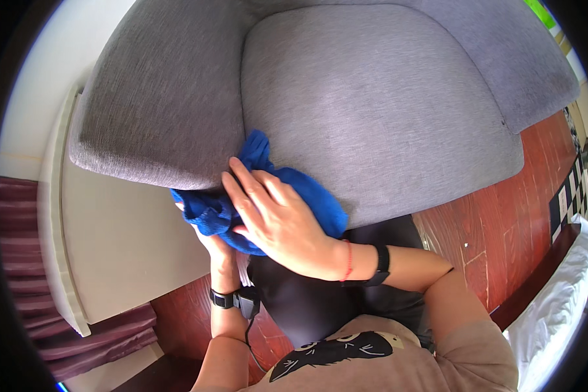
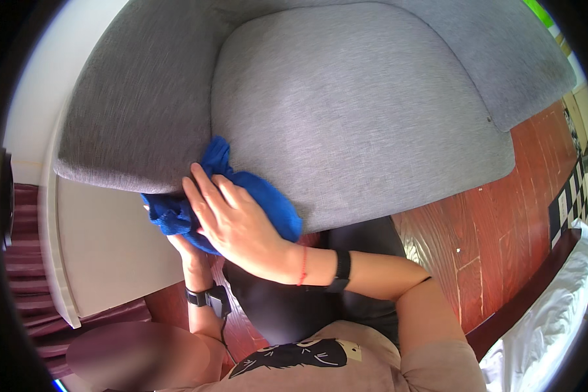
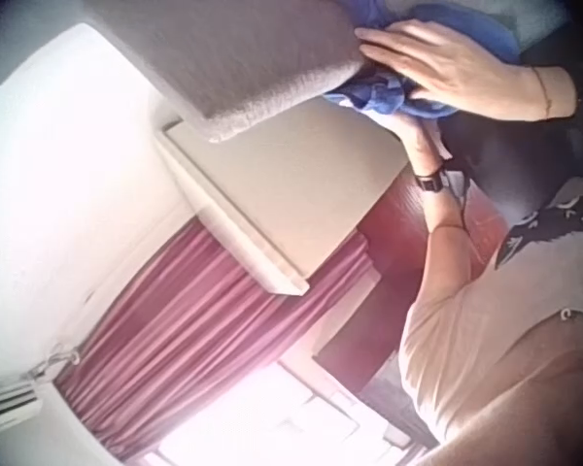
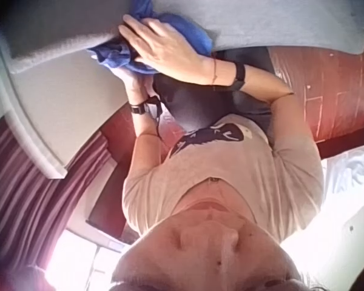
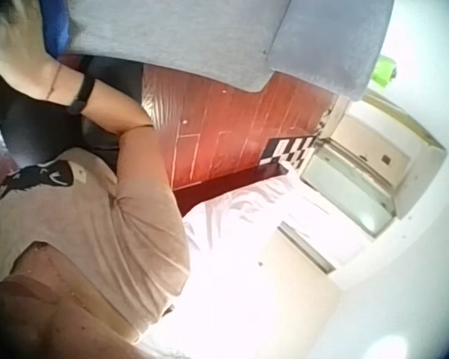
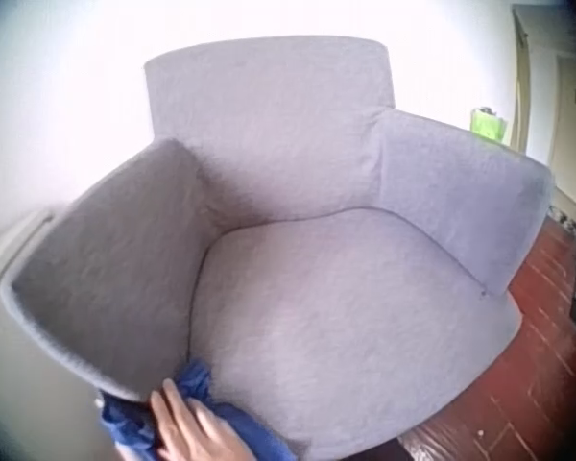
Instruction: Wiping a window ledge, a table, and an armchair using a blue cloth.
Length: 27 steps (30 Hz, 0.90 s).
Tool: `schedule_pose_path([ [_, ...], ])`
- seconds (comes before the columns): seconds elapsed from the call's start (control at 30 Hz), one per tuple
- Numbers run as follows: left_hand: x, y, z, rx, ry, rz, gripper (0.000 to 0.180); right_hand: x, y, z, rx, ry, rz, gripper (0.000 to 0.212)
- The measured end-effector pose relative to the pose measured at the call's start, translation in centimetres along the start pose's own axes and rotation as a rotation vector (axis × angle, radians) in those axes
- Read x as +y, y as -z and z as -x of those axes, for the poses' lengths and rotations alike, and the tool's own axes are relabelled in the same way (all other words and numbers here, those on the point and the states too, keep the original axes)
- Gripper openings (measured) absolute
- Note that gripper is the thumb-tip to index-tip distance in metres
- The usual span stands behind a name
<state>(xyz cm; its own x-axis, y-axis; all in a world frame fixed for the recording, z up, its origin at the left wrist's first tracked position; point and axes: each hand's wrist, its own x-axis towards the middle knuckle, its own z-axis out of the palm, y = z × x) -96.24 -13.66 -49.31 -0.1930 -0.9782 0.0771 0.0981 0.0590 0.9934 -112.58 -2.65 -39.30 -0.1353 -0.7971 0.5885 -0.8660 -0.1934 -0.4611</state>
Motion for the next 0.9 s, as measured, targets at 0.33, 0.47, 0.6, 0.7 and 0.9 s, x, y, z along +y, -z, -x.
schedule_pose_path([
  [0.33,5.2,-5.6,7.0,-0.150,-0.660,-0.657,0.060,4.7,6.6,6.5,0.003,0.014,0.254,0.037],
  [0.47,6.0,-6.4,10.0,-0.251,-0.727,-0.769,0.036,6.3,7.0,11.5,0.148,0.072,0.209,0.046],
  [0.6,5.3,-5.3,10.6,-0.296,-0.717,-0.764,0.030,7.2,5.7,15.0,0.261,0.154,0.075,0.024],
  [0.7,6.7,-2.5,8.5,-0.380,-0.811,-0.605,0.025,6.3,3.7,14.2,0.059,0.084,0.002,0.018],
  [0.9,9.4,1.7,4.6,-0.538,-0.599,-1.125,0.025,7.6,-1.7,15.2,-0.073,0.065,-0.135,0.020],
])
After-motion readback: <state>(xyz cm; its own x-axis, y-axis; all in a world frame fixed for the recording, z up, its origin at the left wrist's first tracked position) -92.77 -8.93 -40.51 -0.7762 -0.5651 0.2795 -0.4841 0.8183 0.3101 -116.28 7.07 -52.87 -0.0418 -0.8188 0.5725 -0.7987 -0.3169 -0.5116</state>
